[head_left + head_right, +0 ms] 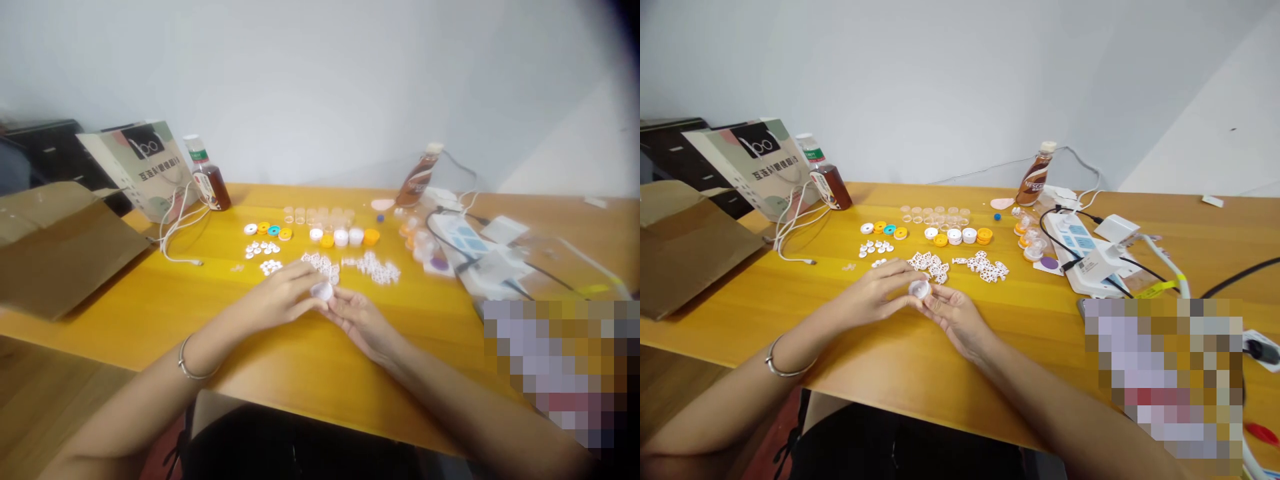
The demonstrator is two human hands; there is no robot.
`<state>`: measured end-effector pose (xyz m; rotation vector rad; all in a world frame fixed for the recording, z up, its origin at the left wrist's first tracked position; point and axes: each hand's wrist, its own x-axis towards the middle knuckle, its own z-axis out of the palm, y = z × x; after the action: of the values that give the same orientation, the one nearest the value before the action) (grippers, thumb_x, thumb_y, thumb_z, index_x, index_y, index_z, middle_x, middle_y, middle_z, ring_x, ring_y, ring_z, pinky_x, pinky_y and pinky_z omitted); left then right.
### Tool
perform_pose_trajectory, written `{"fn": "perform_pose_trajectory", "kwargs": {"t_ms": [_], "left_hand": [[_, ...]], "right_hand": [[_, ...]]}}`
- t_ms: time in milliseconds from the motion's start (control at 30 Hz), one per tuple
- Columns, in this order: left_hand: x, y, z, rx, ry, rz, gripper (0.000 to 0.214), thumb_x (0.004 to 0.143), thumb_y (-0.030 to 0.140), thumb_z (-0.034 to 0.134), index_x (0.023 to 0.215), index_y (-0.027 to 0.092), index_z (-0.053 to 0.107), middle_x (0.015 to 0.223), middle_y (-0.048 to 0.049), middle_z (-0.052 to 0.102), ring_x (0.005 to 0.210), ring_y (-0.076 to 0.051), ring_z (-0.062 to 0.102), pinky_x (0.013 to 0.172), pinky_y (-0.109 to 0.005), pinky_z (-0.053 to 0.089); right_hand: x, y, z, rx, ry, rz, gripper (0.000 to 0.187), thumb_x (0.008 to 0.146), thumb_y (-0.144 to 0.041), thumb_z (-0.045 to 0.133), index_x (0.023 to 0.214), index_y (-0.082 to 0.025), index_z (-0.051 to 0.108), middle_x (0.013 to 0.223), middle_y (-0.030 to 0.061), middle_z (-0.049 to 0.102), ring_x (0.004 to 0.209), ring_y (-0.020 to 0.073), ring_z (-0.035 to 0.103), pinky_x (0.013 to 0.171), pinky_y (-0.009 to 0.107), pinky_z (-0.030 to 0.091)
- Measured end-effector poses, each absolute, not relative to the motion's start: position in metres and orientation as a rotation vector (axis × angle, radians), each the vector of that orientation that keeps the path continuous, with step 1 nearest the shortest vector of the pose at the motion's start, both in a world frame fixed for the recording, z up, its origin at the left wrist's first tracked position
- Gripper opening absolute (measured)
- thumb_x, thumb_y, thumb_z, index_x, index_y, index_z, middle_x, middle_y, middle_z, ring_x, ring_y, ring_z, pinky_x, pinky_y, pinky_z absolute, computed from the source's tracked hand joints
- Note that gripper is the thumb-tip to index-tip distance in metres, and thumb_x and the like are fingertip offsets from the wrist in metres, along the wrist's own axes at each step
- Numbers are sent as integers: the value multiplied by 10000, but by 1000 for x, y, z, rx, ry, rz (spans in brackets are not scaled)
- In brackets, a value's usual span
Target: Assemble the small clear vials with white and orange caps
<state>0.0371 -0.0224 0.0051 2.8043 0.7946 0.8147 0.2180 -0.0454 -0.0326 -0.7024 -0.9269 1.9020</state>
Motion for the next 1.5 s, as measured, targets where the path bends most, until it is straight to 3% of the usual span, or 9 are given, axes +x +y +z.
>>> {"fn": "perform_pose_trajectory", "kwargs": {"t_ms": [167, 500, 700, 933, 1200, 1333, 1400, 1500], "left_hand": [[41, -23, 0, 2809, 928, 943, 304, 843, 388, 523, 1005, 134, 566, 894, -80, 581, 818, -163, 533, 710, -297, 468], [43, -22, -6, 2773, 918, 964, 313, 835, 395, 533, 1009, 136, 554, 905, -78, 573, 830, -166, 526, 726, -301, 468], [45, -26, -6, 2776, 853, 994, 275, 858, 322, 519, 1061, 137, 531, 992, -104, 573, 910, -174, 548, 783, -315, 488], [46, -25, -9, 2774, 863, 1065, 276, 838, 312, 550, 1042, 125, 543, 982, -105, 598, 883, -162, 580, 772, -291, 508], [50, -27, -13, 2815, 933, 1005, 222, 830, 263, 532, 998, 121, 563, 960, -103, 604, 851, -165, 585, 724, -289, 510], [48, -26, -16, 2776, 934, 965, 256, 821, 276, 543, 1029, 128, 554, 975, -105, 603, 855, -168, 580, 729, -292, 499], [47, -26, -16, 2760, 929, 925, 262, 824, 298, 539, 1033, 142, 556, 968, -98, 607, 840, -166, 580, 716, -291, 493], [47, -27, -15, 2712, 938, 803, 283, 813, 322, 547, 1050, 169, 552, 939, -76, 615, 805, -160, 581, 688, -282, 480]], "right_hand": [[216, -45, -34, -694, -908, 1832, 283, 636, -240, 750, 915, -239, 698, 979, 15, 694, 998, 156, 589, 981, 304, 379], [219, -42, -31, -680, -802, 1935, 147, 720, -245, 686, 859, -200, 700, 982, 13, 679, 985, 117, 585, 942, 226, 422], [223, -41, -36, -723, -751, 2013, 169, 723, -225, 681, 886, -184, 672, 993, 32, 678, 922, 138, 619, 941, 303, 437], [222, -40, -37, -779, -720, 1978, 130, 707, -224, 695, 823, -167, 681, 937, 29, 693, 934, 134, 618, 946, 275, 418], [223, -44, -28, -845, -900, 1871, 182, 681, -320, 712, 763, -160, 682, 878, 45, 689, 922, 146, 598, 925, 305, 412], [229, -40, -28, -870, -1075, 1863, 254, 692, -383, 684, 834, -173, 693, 856, 46, 686, 876, 147, 601, 875, 309, 429], [235, -33, -25, -985, -1284, 1778, 244, 710, -402, 658, 815, -185, 698, 798, 29, 681, 805, 148, 604, 815, 312, 447], [252, -16, -21, -1253, -1632, 1170, 249, 739, -435, 606, 740, -202, 695, 679, 21, 654, 657, 159, 565, 689, 327, 453]]}}
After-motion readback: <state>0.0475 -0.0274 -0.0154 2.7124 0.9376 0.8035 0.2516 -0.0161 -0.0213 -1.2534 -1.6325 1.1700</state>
